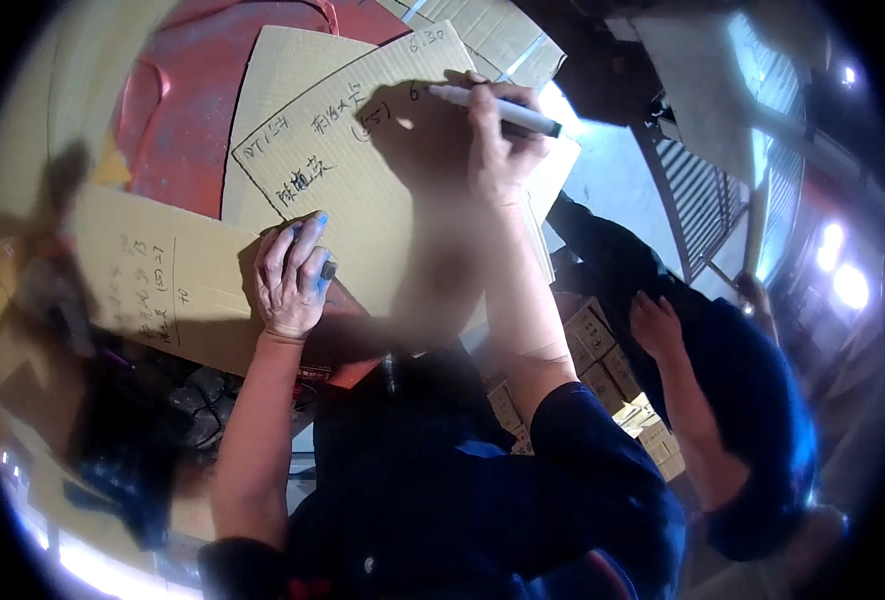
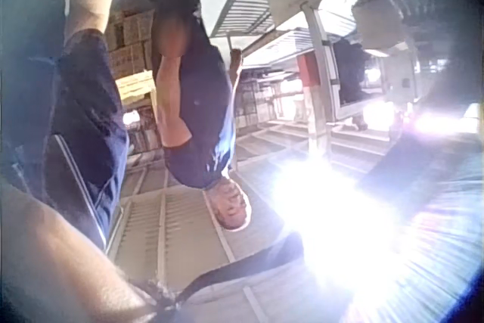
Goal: The person writes on cardboard pieces using a marker, handling the pieces one by one on a table.
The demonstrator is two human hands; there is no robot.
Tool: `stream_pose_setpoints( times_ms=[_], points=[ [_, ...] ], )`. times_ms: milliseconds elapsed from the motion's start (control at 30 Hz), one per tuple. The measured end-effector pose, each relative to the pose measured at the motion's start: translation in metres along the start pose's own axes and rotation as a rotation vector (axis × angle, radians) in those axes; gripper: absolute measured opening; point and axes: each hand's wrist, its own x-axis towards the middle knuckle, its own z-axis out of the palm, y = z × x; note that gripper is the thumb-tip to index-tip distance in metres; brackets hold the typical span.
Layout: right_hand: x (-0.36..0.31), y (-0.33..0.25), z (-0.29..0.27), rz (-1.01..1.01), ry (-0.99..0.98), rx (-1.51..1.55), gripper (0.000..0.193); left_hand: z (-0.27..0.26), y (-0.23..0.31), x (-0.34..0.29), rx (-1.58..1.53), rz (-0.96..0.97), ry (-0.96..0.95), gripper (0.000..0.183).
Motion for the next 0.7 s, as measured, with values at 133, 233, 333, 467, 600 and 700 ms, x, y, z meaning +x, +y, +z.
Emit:
stream_pose_setpoints(
  times_ms=[133,233,333,467,600,700],
  points=[
    [0.009,-0.022,-0.003,0.259,0.152,0.333,0.017,-0.002,0.0,-0.002,-0.023,-0.022,0.011,0.038],
    [0.0,-0.027,-0.019,0.386,0.173,0.309,0.018,-0.007,-0.006,-0.012,-0.023,-0.073,-0.011,0.053],
    [-0.021,-0.039,-0.053,0.405,0.126,0.405,0.021,0.006,0.0,-0.014,0.016,-0.111,-0.069,0.05],
    [-0.068,-0.054,-0.082,0.478,0.049,0.457,0.019,0.001,0.002,-0.001,0.032,-0.047,0.104,0.026],
    [-0.11,-0.08,-0.09,0.533,0.0,0.398,0.017,-0.01,0.008,0.003,-0.065,-0.066,0.073,0.028],
    [-0.143,-0.091,-0.067,0.579,0.032,0.376,0.015,-0.02,0.002,-0.008,-0.07,-0.089,0.04,0.026]
  ],
)
